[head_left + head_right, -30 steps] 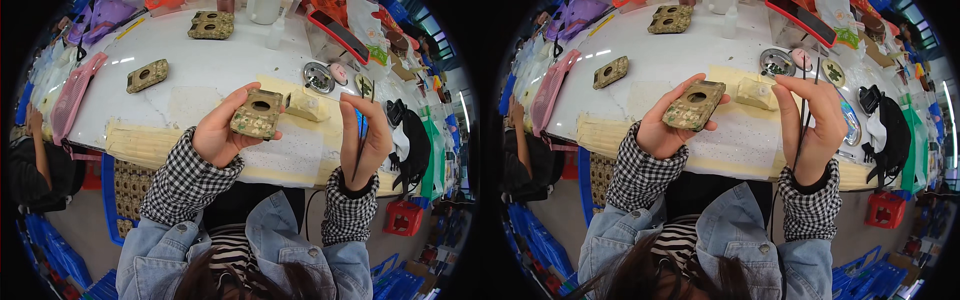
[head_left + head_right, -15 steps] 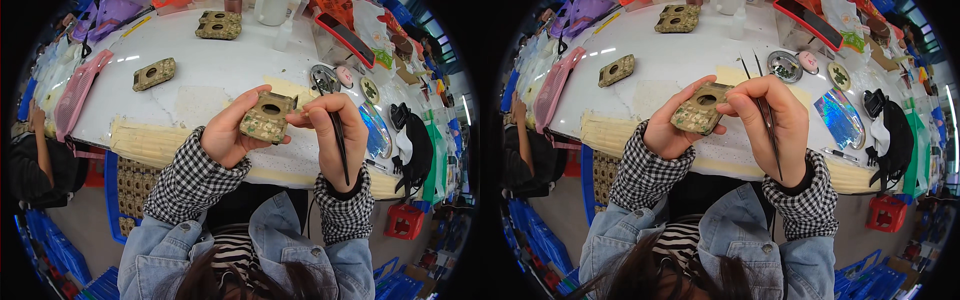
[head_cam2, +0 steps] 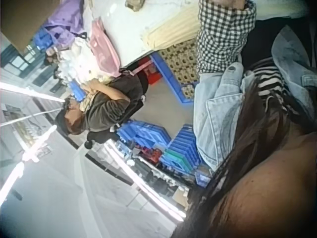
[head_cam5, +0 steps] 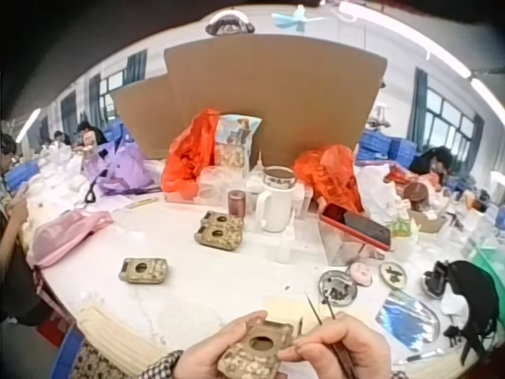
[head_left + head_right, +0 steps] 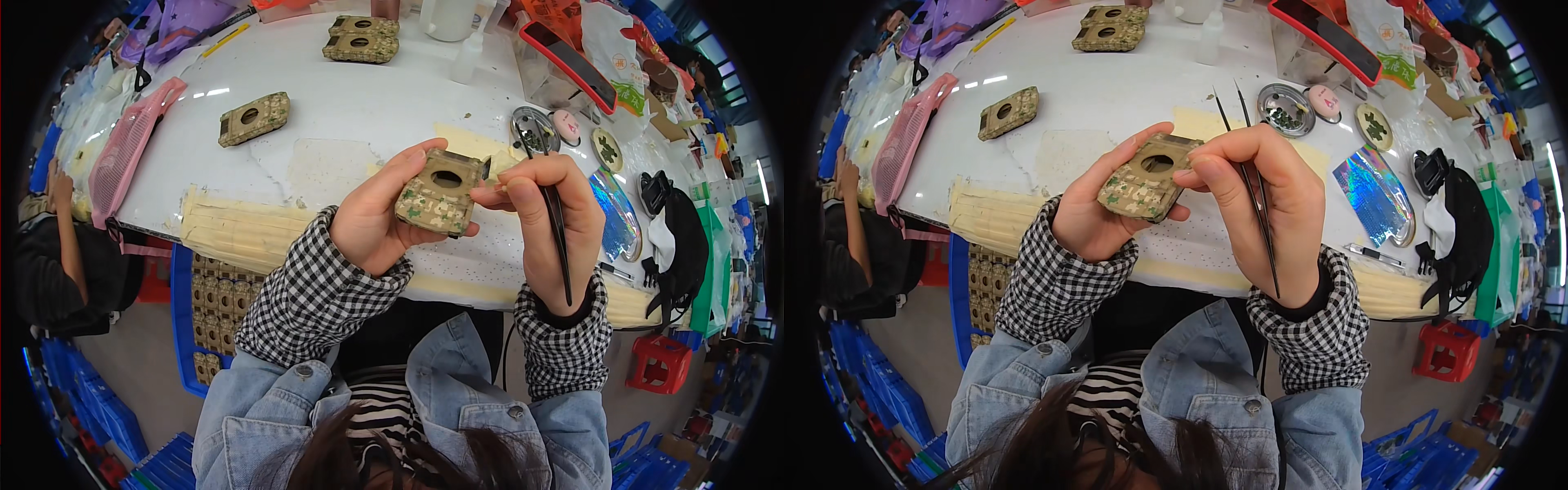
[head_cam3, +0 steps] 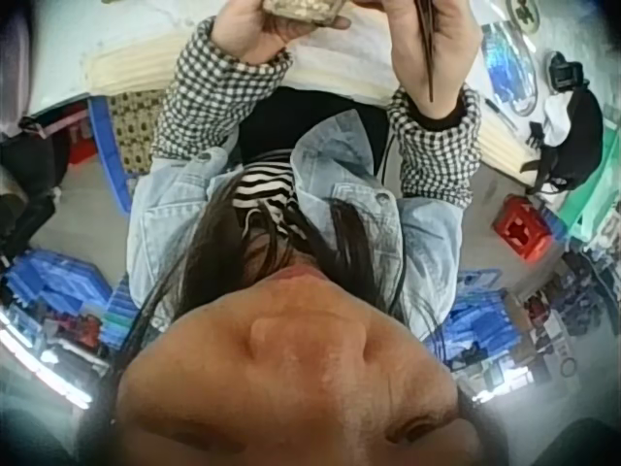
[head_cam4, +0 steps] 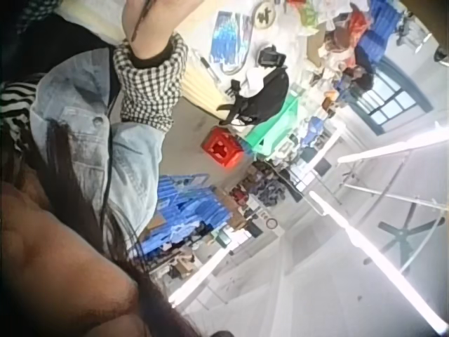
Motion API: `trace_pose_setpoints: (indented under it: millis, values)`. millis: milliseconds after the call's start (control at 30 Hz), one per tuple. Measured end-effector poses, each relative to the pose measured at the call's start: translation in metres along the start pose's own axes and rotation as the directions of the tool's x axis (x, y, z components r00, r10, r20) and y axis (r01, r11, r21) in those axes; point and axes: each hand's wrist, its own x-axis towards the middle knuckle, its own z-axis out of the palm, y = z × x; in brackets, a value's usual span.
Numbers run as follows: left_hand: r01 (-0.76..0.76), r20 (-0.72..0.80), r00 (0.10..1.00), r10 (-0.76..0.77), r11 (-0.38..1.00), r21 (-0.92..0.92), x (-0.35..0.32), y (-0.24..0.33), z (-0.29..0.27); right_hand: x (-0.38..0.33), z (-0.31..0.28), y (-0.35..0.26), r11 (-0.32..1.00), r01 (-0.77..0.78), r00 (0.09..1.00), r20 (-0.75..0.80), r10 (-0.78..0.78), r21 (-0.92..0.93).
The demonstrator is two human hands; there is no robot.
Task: Manually detailing camouflage patterns on plastic toy tank bodies using a fine brush.
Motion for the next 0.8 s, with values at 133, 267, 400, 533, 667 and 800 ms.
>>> trace_pose_setpoints:
  millis: [133, 267, 400, 533, 667, 800]
  values:
    - [0.001, -0.008, 1.000, -0.001, 1.000, 0.006, -0.001, 0.001, 0.000, 0.000, 0.001, 0.001, 1.000, 0.002, 1.000, 0.005, -0.002, 0.011]
    - [0.001, 0.000, 1.000, -0.001, 1.000, 0.004, -0.001, 0.001, -0.002, 0.000, 0.000, -0.004, 0.992, -0.049, 0.998, -0.037, 0.053, 0.114]
    - [-0.014, 0.036, 0.999, 0.014, 1.000, -0.010, 0.001, 0.001, -0.006, -0.001, -0.023, 0.000, 0.998, -0.006, 0.982, -0.186, -0.007, -0.069]
    - [-0.093, 0.014, 0.995, 0.095, 0.991, -0.093, 0.001, 0.001, -0.006, 0.001, -0.047, 0.019, 0.721, 0.109, 0.927, -0.192, -0.322, -0.685]
    - [-0.169, 0.010, 0.985, 0.174, 0.967, -0.189, 0.003, 0.001, -0.014, 0.007, -0.045, 0.028, 0.568, 0.170, 0.900, -0.108, -0.423, -0.805]
    - [-0.207, 0.117, 0.961, 0.252, 0.930, -0.304, 0.006, 0.001, -0.024, 0.008, -0.045, 0.034, 0.545, 0.181, 0.933, -0.033, -0.359, -0.819]
